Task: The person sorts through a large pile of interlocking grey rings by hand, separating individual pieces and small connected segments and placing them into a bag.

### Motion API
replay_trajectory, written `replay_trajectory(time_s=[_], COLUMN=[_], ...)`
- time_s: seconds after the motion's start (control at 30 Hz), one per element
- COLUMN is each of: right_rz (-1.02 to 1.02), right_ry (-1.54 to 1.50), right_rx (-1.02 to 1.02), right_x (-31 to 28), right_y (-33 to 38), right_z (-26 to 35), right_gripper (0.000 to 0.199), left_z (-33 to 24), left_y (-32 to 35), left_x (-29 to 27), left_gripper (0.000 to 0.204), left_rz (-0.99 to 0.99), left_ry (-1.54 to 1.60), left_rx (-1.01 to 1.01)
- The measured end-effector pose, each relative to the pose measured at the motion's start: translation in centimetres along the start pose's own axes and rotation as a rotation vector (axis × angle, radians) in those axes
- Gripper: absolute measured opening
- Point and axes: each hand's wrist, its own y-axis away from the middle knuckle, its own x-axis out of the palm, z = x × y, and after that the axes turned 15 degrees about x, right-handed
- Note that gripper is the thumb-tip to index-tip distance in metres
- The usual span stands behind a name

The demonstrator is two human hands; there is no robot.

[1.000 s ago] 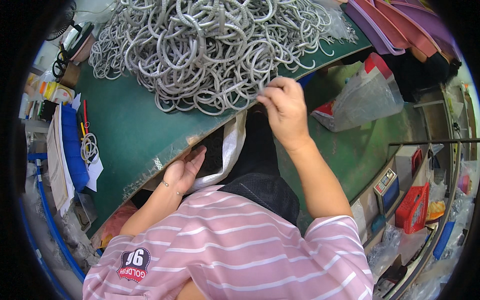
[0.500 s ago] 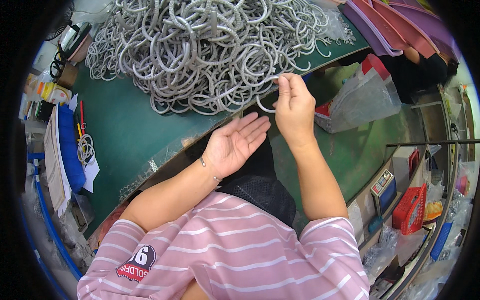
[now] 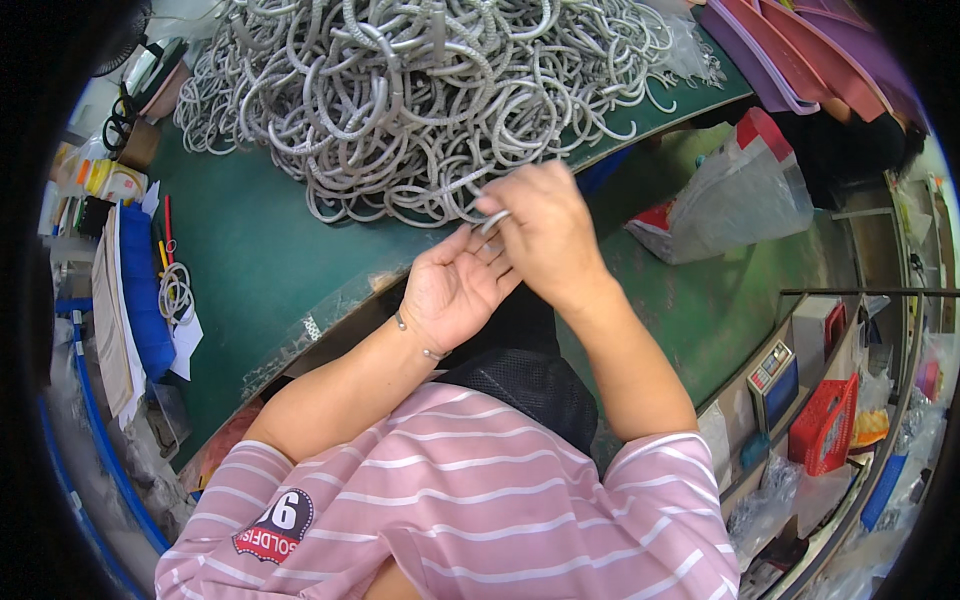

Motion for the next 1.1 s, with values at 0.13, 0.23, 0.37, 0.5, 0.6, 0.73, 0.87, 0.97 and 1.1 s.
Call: replay_trajectory(time_s=[0.13, 0.23, 0.37, 0.5, 0.6, 0.73, 0.87, 0.97, 1.1], right_rz=[-0.028, 0.013, -0.002, -0.078, -0.009, 0.073, -0.031, -0.105, -0.066], right_ry=[0.041, 0.196, 0.229, 0.106, 0.091, 0.115, 0.143, 0.167, 0.09], right_rx=[-0.028, -0.081, -0.076, 0.006, 0.045, 0.105, 0.022, -0.028, -0.031], right_x=[-1.0, -1.2, -1.2, -0.9, -0.8, -2.0, -2.0, -1.9, -1.8], right_y=[-0.8, -0.9, -1.9, -1.9, -1.0, -0.4, -0.1, -0.8, -1.0], right_z=[0.2, 1.2, 2.0, 2.8, 2.0, 0.6, -0.8, 1.2, 1.0], right_gripper=[0.012, 0.013, 0.014, 0.014, 0.016, 0.022, 0.023, 0.022, 0.017], left_z=[-0.2, -0.3, -0.3, -0.4, 0.6, 1.3, 1.8, 1.5, 1.0], left_y=[-0.2, -0.1, -0.4, -0.7, -1.2, -1.8, -2.5, -2.1, -2.8], left_x=[0.6, 0.7, 0.4, 0.4, -0.2, 0.1, -0.8, 0.8, -1.3], left_gripper=[0.042, 0.04, 0.036, 0.034, 0.034, 0.035, 0.034, 0.036, 0.041], left_rz=[0.023, 0.009, 0.046, 0.075, 0.04, 0.02, 0.047, -0.069, 0.072], left_ry=[0.048, 0.087, 0.089, 0.084, 0.086, 0.054, 0.087, 0.086, 0.352], left_rx=[-0.024, -0.033, -0.037, -0.077, -0.095, -0.036, -0.05, 0.01, -0.142])
